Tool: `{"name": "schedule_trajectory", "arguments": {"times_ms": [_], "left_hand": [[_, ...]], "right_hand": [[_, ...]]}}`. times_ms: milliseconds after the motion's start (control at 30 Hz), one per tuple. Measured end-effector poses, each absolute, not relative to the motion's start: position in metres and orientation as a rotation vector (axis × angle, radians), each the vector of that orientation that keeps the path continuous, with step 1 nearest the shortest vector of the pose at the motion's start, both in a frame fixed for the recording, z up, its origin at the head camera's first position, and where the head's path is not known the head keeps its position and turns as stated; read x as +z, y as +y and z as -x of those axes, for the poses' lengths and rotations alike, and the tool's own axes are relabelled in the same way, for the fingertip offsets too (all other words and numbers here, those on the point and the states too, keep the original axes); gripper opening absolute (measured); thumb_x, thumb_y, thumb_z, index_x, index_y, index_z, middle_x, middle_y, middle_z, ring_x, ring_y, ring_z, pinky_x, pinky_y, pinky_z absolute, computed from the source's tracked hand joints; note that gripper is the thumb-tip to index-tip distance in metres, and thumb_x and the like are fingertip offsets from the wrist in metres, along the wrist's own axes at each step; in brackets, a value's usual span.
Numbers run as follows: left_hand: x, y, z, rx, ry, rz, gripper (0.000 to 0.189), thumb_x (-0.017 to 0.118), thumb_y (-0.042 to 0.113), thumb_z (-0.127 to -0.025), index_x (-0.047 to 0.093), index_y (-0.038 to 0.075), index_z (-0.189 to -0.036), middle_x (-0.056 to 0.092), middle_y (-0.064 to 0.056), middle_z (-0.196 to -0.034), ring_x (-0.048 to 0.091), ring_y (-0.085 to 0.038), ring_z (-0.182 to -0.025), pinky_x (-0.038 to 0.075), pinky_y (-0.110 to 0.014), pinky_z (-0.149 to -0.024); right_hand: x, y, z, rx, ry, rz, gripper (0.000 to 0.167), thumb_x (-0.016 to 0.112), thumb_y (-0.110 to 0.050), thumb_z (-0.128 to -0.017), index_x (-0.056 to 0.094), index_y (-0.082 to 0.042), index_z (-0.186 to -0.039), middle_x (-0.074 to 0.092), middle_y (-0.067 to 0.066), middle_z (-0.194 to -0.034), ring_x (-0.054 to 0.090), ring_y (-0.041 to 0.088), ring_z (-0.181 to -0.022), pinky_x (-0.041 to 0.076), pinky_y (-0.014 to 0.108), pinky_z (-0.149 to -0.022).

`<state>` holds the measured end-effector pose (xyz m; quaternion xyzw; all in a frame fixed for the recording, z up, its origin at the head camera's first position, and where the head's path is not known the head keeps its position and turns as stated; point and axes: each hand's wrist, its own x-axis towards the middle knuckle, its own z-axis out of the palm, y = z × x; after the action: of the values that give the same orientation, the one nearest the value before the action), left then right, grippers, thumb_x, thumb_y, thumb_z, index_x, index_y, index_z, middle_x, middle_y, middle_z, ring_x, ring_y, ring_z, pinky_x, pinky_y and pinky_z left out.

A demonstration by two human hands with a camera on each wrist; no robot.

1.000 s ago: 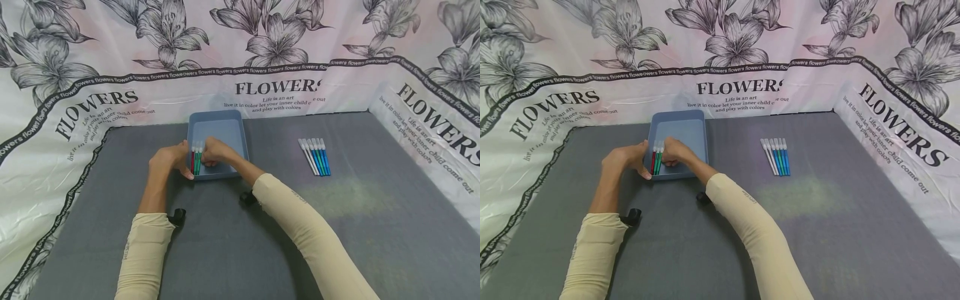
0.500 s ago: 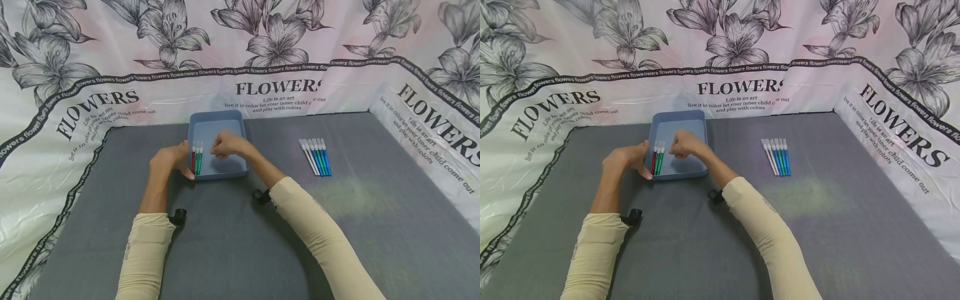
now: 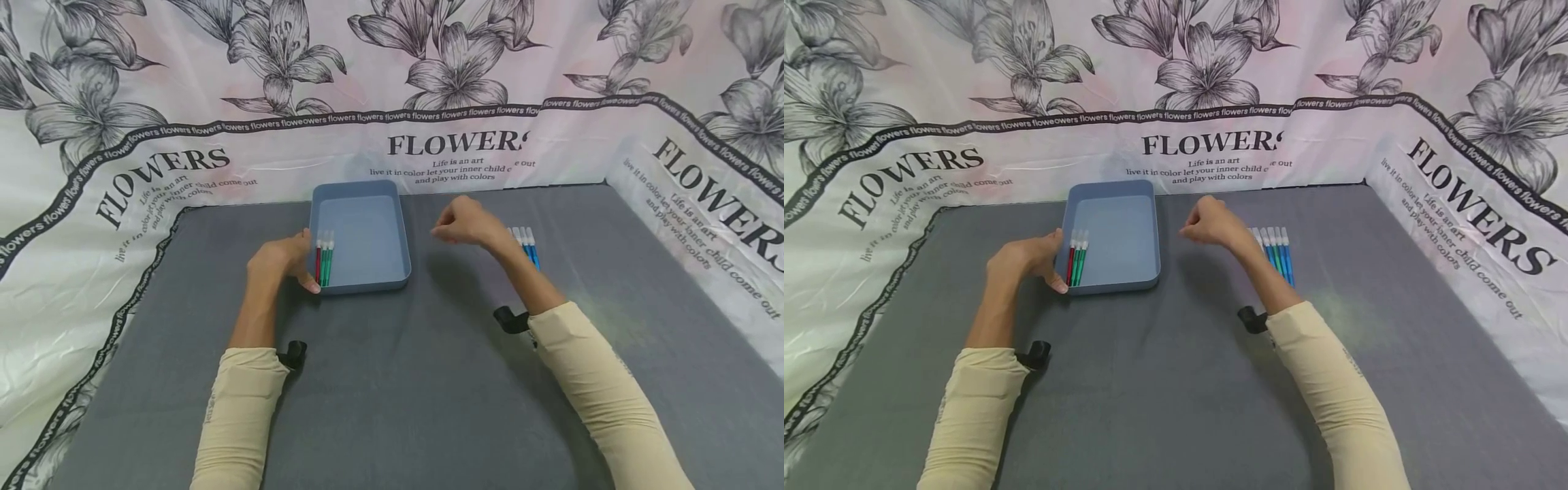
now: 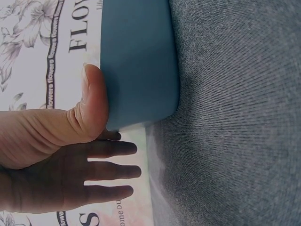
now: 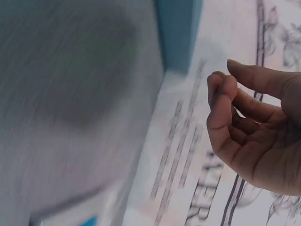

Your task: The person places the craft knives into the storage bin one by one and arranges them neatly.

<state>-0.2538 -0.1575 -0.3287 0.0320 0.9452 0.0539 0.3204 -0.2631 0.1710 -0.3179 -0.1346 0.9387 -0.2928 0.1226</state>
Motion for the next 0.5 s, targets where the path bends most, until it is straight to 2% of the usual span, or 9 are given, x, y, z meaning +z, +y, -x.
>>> {"name": "schedule_trajectory", "arguments": {"times_ms": [100,233,333,367,433,500], "left_hand": [[-0.329,-0.156,0.254,0.145,2.484,-0.078,0.135,0.089,0.036,-0.084,-0.012,-0.001,-0.165,-0.007,-0.022,-0.176,0.003,-0.043,-0.164,0.022,-0.068,-0.128],[-0.329,-0.156,0.253,0.147,2.491,-0.059,0.135,0.089,0.036,-0.083,-0.012,0.0,-0.166,-0.006,-0.021,-0.176,0.004,-0.043,-0.164,0.022,-0.07,-0.127],[-0.329,-0.156,0.253,0.157,2.495,-0.05,0.135,0.09,0.036,-0.083,-0.011,0.001,-0.166,-0.006,-0.021,-0.176,0.004,-0.043,-0.164,0.021,-0.07,-0.127],[-0.329,-0.157,0.253,0.16,2.495,-0.05,0.135,0.09,0.036,-0.083,-0.011,0.001,-0.166,-0.006,-0.021,-0.176,0.004,-0.043,-0.164,0.021,-0.069,-0.127],[-0.329,-0.157,0.253,0.172,2.493,-0.043,0.136,0.09,0.035,-0.082,-0.012,0.001,-0.166,-0.005,-0.021,-0.176,0.004,-0.043,-0.164,0.02,-0.068,-0.128],[-0.328,-0.157,0.253,0.169,2.489,-0.046,0.136,0.09,0.036,-0.082,-0.012,0.001,-0.166,-0.005,-0.021,-0.176,0.004,-0.043,-0.164,0.02,-0.068,-0.128]], "right_hand": [[-0.319,0.196,0.261,-0.757,2.762,0.342,0.027,0.066,-0.017,-0.101,0.076,0.001,-0.084,0.064,0.003,-0.065,0.055,0.016,-0.065,0.043,0.03,-0.062],[-0.322,0.223,0.256,-0.685,2.765,0.279,0.028,0.066,-0.017,-0.101,0.077,0.009,-0.104,0.077,0.022,-0.089,0.07,0.03,-0.079,0.057,0.04,-0.07],[-0.325,0.239,0.254,-0.604,2.77,0.238,0.03,0.065,-0.016,-0.101,0.076,0.011,-0.108,0.077,0.027,-0.099,0.071,0.034,-0.083,0.058,0.042,-0.071],[-0.327,0.244,0.254,-0.573,2.777,0.223,0.029,0.065,-0.016,-0.101,0.076,0.011,-0.106,0.077,0.025,-0.094,0.069,0.031,-0.079,0.056,0.039,-0.068],[-0.33,0.252,0.254,-0.509,2.783,0.183,0.028,0.065,-0.015,-0.1,0.075,0.008,-0.087,0.07,0.016,-0.073,0.059,0.022,-0.063,0.049,0.033,-0.059],[-0.333,0.258,0.253,-0.454,2.793,0.153,0.034,0.066,-0.013,-0.099,0.065,-0.001,-0.067,0.053,0.003,-0.057,0.042,0.014,-0.053,0.039,0.028,-0.053]]}}
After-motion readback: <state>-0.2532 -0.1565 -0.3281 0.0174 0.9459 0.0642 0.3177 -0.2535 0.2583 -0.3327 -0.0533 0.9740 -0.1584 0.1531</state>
